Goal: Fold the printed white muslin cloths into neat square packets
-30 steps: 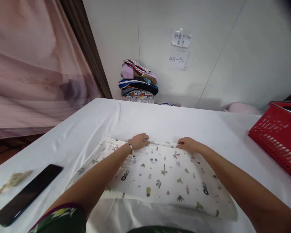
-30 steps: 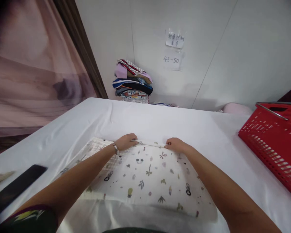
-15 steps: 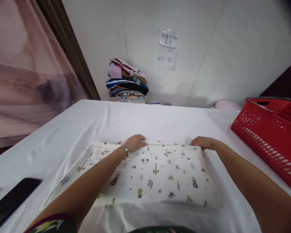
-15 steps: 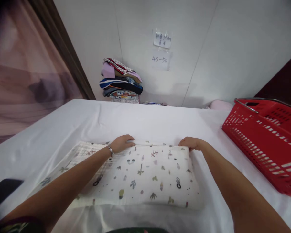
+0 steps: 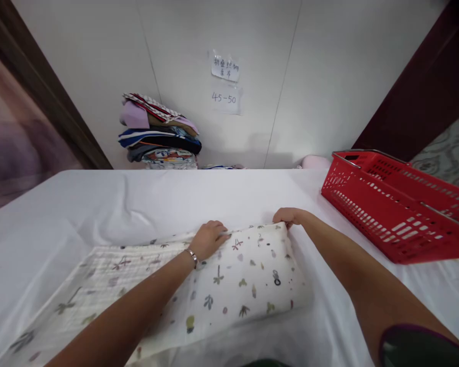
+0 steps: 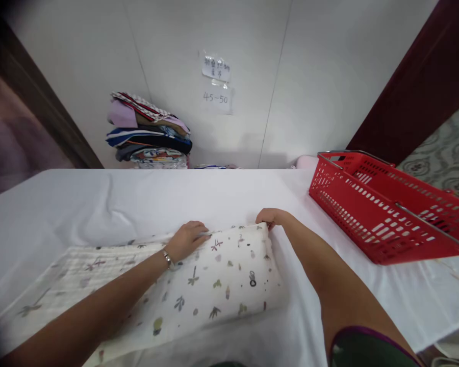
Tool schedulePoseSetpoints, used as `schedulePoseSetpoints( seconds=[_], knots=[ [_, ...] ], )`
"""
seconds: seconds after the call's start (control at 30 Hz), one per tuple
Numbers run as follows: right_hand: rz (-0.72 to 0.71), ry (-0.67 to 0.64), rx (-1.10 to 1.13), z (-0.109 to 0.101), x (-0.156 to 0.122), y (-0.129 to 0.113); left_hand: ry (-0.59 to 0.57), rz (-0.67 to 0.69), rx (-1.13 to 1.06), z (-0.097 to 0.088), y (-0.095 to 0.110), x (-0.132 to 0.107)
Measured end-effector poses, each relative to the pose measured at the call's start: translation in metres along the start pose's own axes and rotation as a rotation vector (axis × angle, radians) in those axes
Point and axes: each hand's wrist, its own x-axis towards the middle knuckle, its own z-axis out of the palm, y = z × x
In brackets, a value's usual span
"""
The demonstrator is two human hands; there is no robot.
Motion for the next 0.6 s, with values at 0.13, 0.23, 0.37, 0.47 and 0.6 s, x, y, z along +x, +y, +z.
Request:
schedulePoseSetpoints(
  seconds=[0.13,0.23,0.37,0.47,0.6],
  knots=[
    [0.027,0.039,0.056,0.004,0.002,0.008,-0.011,0.037,0.052,0.005,0.009,0.002],
    [0.018,0.098,0.072,0.008,0.001,0.010,-0.027,0.117,0.073,0.005,0.014,0.004],
    [-0.031,0.199,0.028,0.010,-0.010,0.009,-0.050,0.148,0.087,0.004,0.020,0.004],
    [-0.112,0.315,-0.052,0.018,-0.026,0.005,-0.047,0.114,0.083,0.001,0.020,-0.002],
    [-0.520,0.465,-0.342,0.048,-0.041,-0.007,-0.096,0.025,0.079,-0.011,0.007,-0.020]
  ],
)
